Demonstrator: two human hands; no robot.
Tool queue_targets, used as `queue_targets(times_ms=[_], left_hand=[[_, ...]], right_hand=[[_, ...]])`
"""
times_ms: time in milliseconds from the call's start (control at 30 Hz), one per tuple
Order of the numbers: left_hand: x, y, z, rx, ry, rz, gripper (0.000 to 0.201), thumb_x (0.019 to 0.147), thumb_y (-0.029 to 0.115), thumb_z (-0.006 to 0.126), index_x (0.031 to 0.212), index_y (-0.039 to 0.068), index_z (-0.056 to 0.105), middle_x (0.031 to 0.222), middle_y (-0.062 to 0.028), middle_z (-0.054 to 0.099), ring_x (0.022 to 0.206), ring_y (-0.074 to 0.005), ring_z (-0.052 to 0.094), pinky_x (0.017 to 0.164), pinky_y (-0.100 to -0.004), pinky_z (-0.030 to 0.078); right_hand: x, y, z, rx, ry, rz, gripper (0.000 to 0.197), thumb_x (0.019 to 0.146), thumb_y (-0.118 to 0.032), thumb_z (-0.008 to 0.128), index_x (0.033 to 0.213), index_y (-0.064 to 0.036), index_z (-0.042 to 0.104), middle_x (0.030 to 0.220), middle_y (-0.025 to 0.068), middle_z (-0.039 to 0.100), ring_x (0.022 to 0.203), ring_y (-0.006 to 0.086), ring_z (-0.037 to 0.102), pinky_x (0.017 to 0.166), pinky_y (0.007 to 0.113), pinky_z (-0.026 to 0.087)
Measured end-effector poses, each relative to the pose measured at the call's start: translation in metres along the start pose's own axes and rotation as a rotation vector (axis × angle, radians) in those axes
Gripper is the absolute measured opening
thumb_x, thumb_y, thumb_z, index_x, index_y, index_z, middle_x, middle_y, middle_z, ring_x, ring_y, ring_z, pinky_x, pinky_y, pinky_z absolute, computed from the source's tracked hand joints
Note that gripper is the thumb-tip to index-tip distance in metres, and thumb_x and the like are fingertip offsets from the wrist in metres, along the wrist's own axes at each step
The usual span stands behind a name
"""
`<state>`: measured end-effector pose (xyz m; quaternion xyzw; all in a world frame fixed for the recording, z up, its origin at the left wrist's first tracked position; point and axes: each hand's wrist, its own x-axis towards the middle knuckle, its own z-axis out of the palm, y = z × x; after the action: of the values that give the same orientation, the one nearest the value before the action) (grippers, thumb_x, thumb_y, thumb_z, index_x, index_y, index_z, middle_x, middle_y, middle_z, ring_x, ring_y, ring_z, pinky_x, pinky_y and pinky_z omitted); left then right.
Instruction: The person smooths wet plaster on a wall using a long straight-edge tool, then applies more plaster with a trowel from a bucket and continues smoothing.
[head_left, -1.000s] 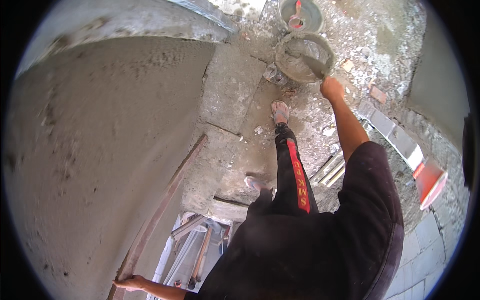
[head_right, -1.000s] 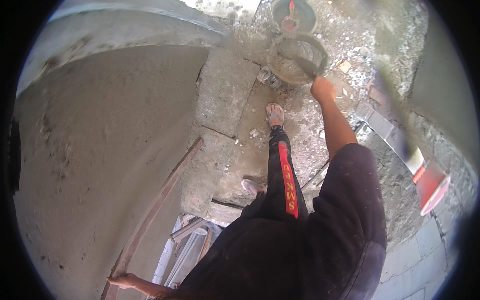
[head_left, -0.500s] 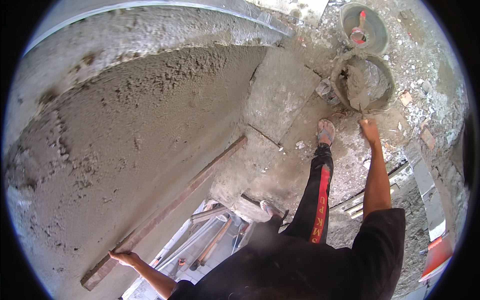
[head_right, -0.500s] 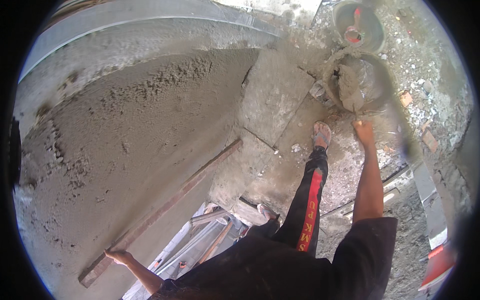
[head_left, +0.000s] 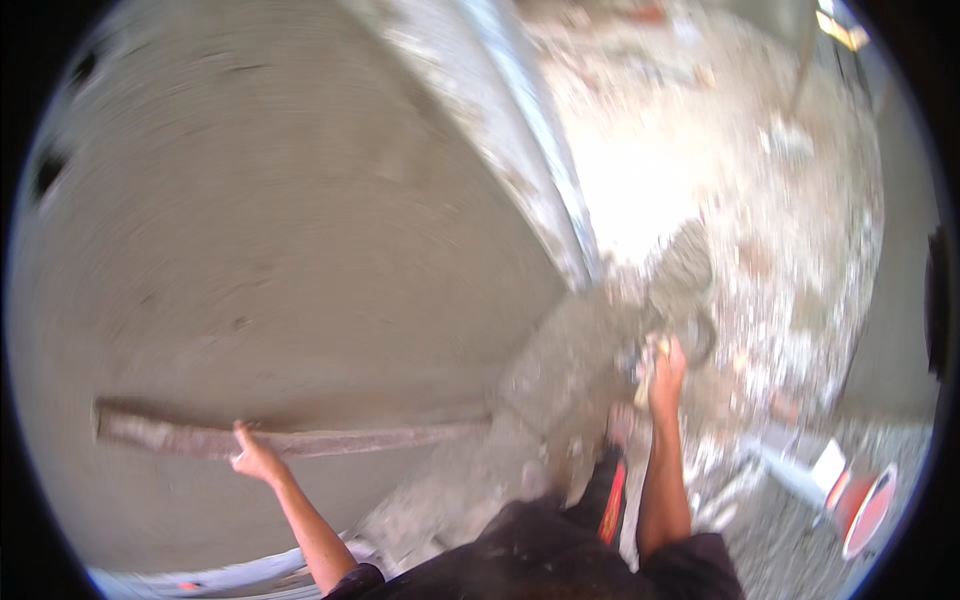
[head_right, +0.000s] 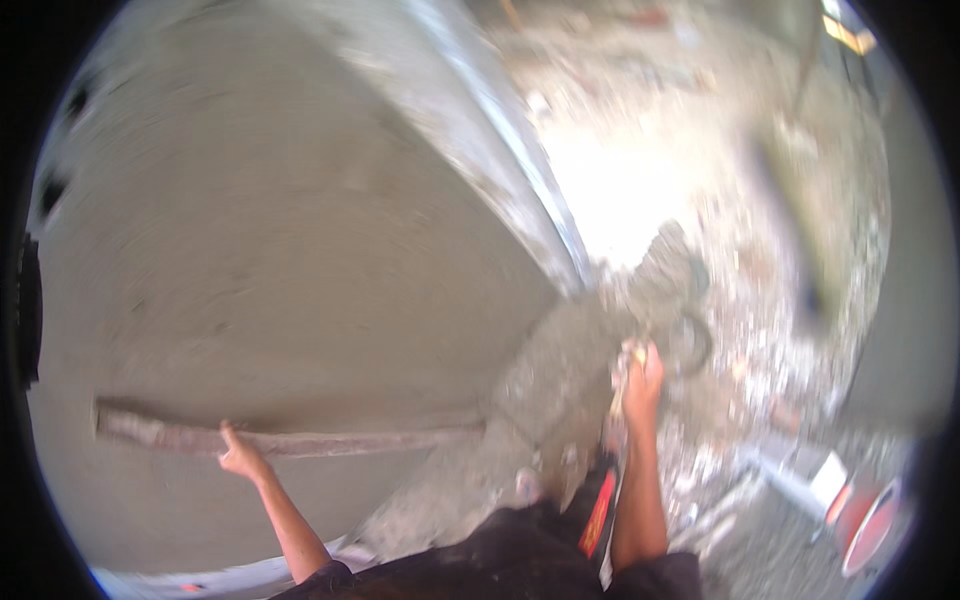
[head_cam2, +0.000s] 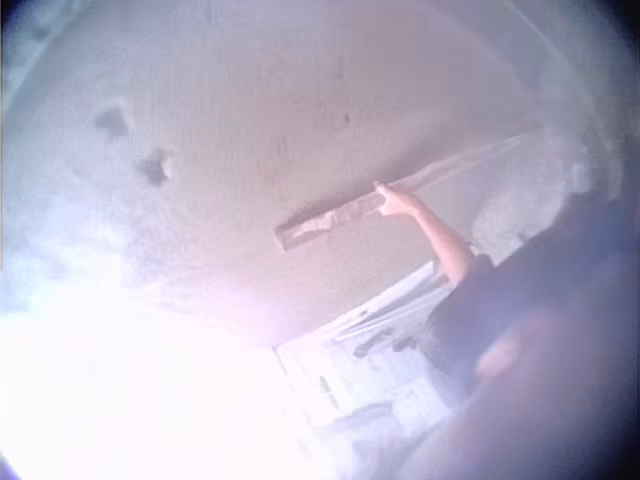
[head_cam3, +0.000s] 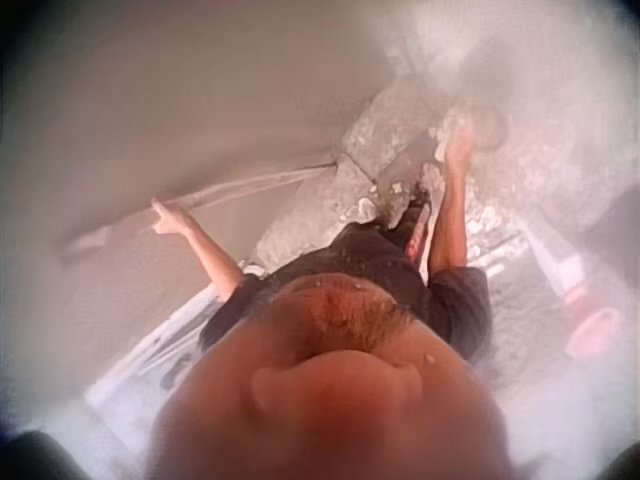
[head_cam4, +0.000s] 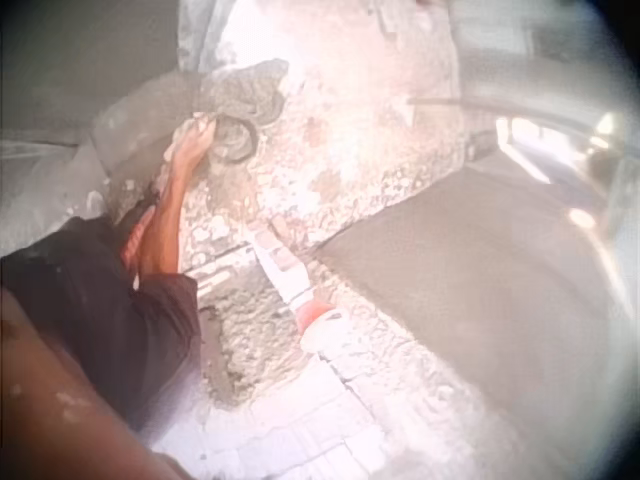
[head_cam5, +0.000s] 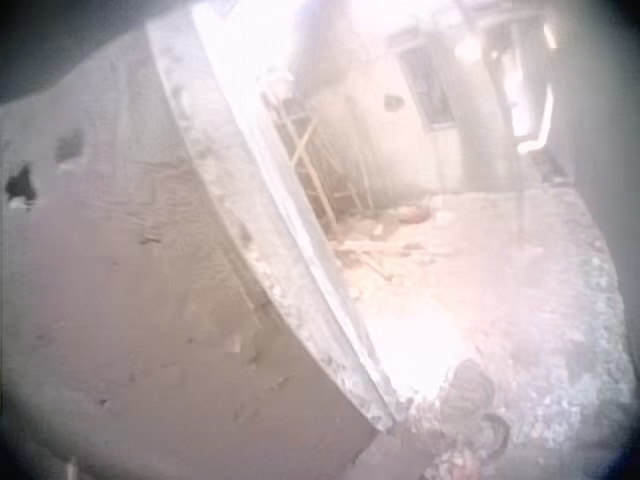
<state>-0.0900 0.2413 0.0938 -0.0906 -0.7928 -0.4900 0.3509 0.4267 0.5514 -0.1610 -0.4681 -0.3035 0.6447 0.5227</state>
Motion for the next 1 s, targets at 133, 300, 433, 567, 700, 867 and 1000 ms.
queue_targets(times_ms=[133,300,433,567,700,867,1000], left_hand=[[-0.034,0.042,0.014,-0.422,-0.147,0.037,0.025,0.086,0.004,0.071,0.105,-0.009,0.064,0.09,-0.0104,0.069,0.076,-0.0165,0.064,0.068,-0.0316,0.051],[-0.022,0.021,0.007,-0.45,-0.134,0.075,0.033,0.079,0.003,0.075,0.108,-0.009,0.062,0.093,-0.013,0.07,0.078,-0.0221,0.066,0.074,-0.0361,0.053],[-0.027,0.049,0.003,-0.434,-0.134,0.041,0.039,0.076,0.007,0.078,0.107,-0.009,0.062,0.094,-0.0176,0.071,0.082,-0.0277,0.069,0.076,-0.0383,0.052],[-0.037,0.055,0.008,-0.402,-0.196,-0.043,0.04,0.074,0.009,0.079,0.105,-0.009,0.062,0.092,-0.02,0.071,0.081,-0.0317,0.07,0.075,-0.0397,0.053],[-0.034,0.032,0.02,-0.422,-0.098,0.069,0.039,0.073,0.009,0.079,0.104,-0.009,0.062,0.089,-0.0195,0.071,0.078,-0.0317,0.07,0.073,-0.0399,0.052],[-0.027,0.044,-0.001,-0.406,-0.143,-0.016,0.038,0.073,0.008,0.079,0.104,-0.007,0.063,0.088,-0.0176,0.071,0.077,-0.0296,0.07,0.072,-0.0392,0.053],[-0.031,0.043,0.006,-0.393,-0.106,-0.01,0.038,0.074,0.008,0.079,0.105,-0.006,0.063,0.089,-0.0166,0.071,0.078,-0.0283,0.069,0.073,-0.0391,0.052]], right_hand=[[-0.042,-0.11,0.083,0.157,0.142,-0.62,0.03,0.092,-0.003,0.056,0.121,-0.0022,0.049,0.083,0.0034,0.054,0.065,0.011,0.054,0.052,0.025,0.046],[-0.087,-0.261,0.209,0.404,0.493,-0.997,0.055,0.093,-0.003,0.061,0.14,-0.0024,0.032,0.097,0.0078,0.056,0.065,0.0123,0.053,0.052,0.023,0.046],[-0.067,-0.343,0.271,0.269,0.677,-1.468,0.05,0.093,-0.005,0.055,0.138,-0.0014,0.034,0.096,0.0121,0.058,0.065,0.0201,0.057,0.051,0.033,0.048],[-0.029,-0.296,0.301,-1.041,0.301,-1.182,0.046,0.095,-0.022,0.048,0.132,0.0047,0.041,0.082,0.0272,0.062,0.075,0.0443,0.063,0.063,0.053,0.049],[-0.06,-0.103,0.224,-1.248,-0.237,-0.808,0.062,0.084,-0.016,0.061,0.138,0.002,0.038,0.095,0.0291,0.063,0.087,0.0441,0.064,0.075,0.052,0.051],[-0.087,-0.143,0.214,-0.86,-0.058,-0.85,0.031,0.088,-0.017,0.06,0.109,0.0031,0.05,0.08,0.028,0.063,0.076,0.0455,0.064,0.067,0.048,0.051],[-0.063,-0.296,0.294,-0.4,-0.258,-0.845,0.025,0.097,-0.023,0.049,0.089,0.001,0.052,0.066,0.0126,0.058,0.058,0.0229,0.062,0.052,0.039,0.047]])
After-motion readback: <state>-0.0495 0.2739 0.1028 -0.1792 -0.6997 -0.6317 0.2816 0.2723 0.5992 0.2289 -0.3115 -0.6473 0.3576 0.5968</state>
